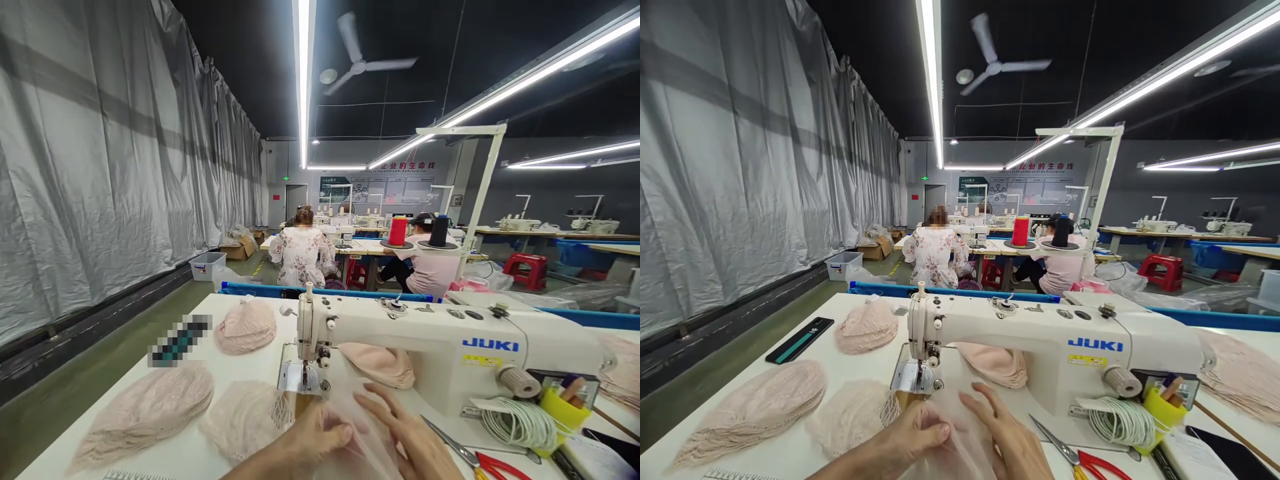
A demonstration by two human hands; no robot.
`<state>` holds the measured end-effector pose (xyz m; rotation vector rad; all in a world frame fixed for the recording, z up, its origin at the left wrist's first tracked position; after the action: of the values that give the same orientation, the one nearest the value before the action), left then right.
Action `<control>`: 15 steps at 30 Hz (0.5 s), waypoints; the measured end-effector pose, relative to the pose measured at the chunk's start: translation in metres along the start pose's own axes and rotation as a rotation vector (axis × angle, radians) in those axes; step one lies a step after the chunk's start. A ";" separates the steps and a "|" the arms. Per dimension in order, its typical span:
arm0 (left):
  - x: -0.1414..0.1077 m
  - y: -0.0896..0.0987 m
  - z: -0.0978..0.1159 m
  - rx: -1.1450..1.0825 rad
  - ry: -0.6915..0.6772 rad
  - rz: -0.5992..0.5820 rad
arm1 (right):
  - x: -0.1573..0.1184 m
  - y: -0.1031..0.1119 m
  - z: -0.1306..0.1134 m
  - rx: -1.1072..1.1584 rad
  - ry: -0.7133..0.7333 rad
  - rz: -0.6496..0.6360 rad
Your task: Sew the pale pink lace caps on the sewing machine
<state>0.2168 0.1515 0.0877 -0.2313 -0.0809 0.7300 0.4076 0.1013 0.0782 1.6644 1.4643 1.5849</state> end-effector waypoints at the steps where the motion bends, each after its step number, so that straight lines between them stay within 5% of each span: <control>1: -0.002 -0.001 0.002 -0.017 0.000 -0.019 | 0.008 -0.003 0.001 -0.017 0.000 -0.053; 5: -0.018 -0.001 0.014 -0.028 0.032 -0.110 | 0.024 -0.010 0.016 -0.064 -0.129 -0.019; 9: -0.039 0.005 0.029 0.105 0.054 -0.179 | 0.013 -0.011 0.021 -0.006 -0.202 0.055; 11: -0.047 0.007 0.035 0.134 0.080 -0.221 | 0.005 -0.010 0.003 0.161 -0.187 0.016; 15: -0.056 0.009 0.040 0.253 0.138 -0.165 | 0.005 -0.018 -0.053 0.885 -0.165 -0.289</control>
<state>0.1630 0.1279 0.1244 -0.0322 0.1224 0.5519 0.3524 0.0933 0.0791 1.8031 2.3663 0.6280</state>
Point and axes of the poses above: each hand's wrist, its own x-axis towards the middle knuckle, its own y-axis out of the back of the hand, z = x × y, the point moved 2 cm from there along x, towards the middle knuckle, and after that the axes turned 1 degree about -x, right-handed, at the moved point
